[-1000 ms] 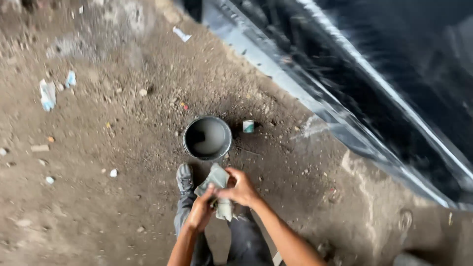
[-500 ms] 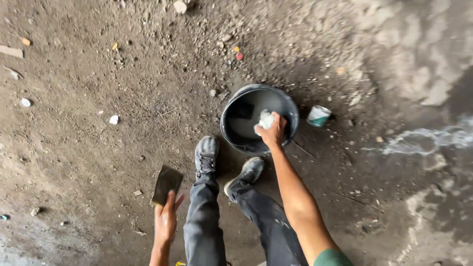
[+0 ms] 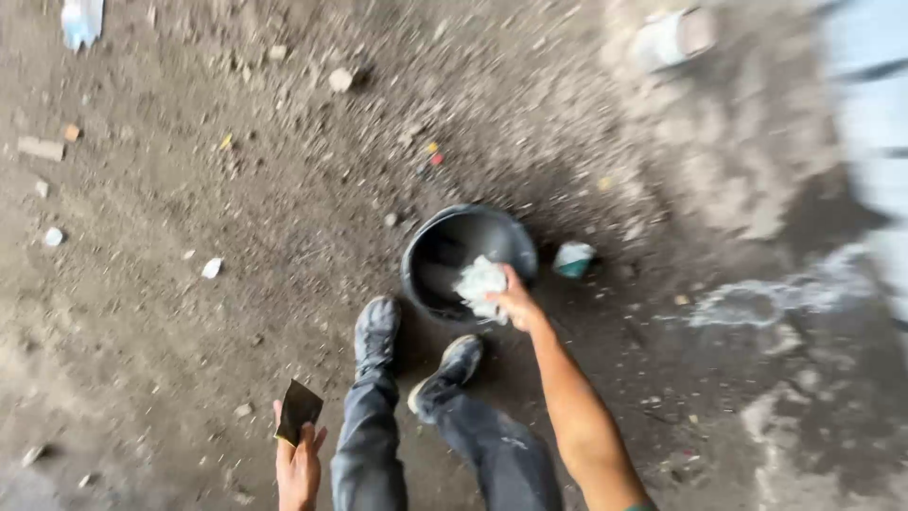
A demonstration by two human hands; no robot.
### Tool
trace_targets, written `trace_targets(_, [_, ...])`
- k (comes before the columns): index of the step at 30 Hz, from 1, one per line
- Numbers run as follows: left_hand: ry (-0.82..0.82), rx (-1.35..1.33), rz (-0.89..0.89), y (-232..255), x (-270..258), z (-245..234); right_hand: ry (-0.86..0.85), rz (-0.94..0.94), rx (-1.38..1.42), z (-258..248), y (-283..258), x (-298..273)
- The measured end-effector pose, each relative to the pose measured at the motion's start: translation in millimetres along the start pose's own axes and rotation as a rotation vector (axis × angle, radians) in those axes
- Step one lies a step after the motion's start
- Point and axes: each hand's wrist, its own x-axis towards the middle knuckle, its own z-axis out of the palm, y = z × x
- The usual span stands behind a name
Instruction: The person scrubs the rear bumper and tailgate of a black car using a sanding block and a cloth. They repeatedly dip the sanding block into a bucket of water and wipe the surface to clean it.
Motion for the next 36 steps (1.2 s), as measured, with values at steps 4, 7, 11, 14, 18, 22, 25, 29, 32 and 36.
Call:
trace_targets(4, [-0.172, -0.115, 0.088, 4.6, -28.1, 57.1, -0.304, -0.101, 0.755, -80.3, -62.3, -158.0])
trace_targets(7, [-0.35, -0.25, 0.21, 24.3, -48.7, 136.8, -0.411, -0.156, 0.944, -142.3, -101.9, -263.4])
trace_targets(11, [-0.479, -0.303, 0.056, 187.6, -186.7, 256.3, -0.74, -0.374, 1.302, -202.0, -157.9, -367.5])
trace_targets(14, [-0.568, -0.091, 0.663, 296.2, -280.1, 325.3, -0.443, -0.384, 0.93, -244.2, -248.0, -439.5])
trace_targets(18, [-0.72, -0.253, 0.801, 410.5, -346.2, 435.4, -0.028, -0.795, 0.469, -349.2, -385.9, -506.3])
trace_targets(22, [-0.653, -0.271, 1.192, 543.7, -419.0, 520.9, 0.765, -1.285, -0.78, -452.6, -509.7, -655.0])
trace_targets(25, [-0.545, -0.272, 1.086, 562.2, -494.8, 555.0, 1.101, -1.34, -1.46, -491.8, -543.2, -731.9])
trace_targets(29, [-0.574, -0.164, 1.135, 435.2, -589.4, 571.4, 1.024, -1.383, -1.966, -537.7, -533.4, -769.1])
trace_targets(32, [-0.554, -0.173, 1.15, 446.7, -576.2, 585.1, 1.022, -1.47, -2.065, -525.2, -545.3, -787.1])
trace_targets(36, [-0.343, -0.327, 1.123, 545.9, -527.8, 583.3, 0.849, -1.485, -2.115, -551.5, -541.6, -788.1])
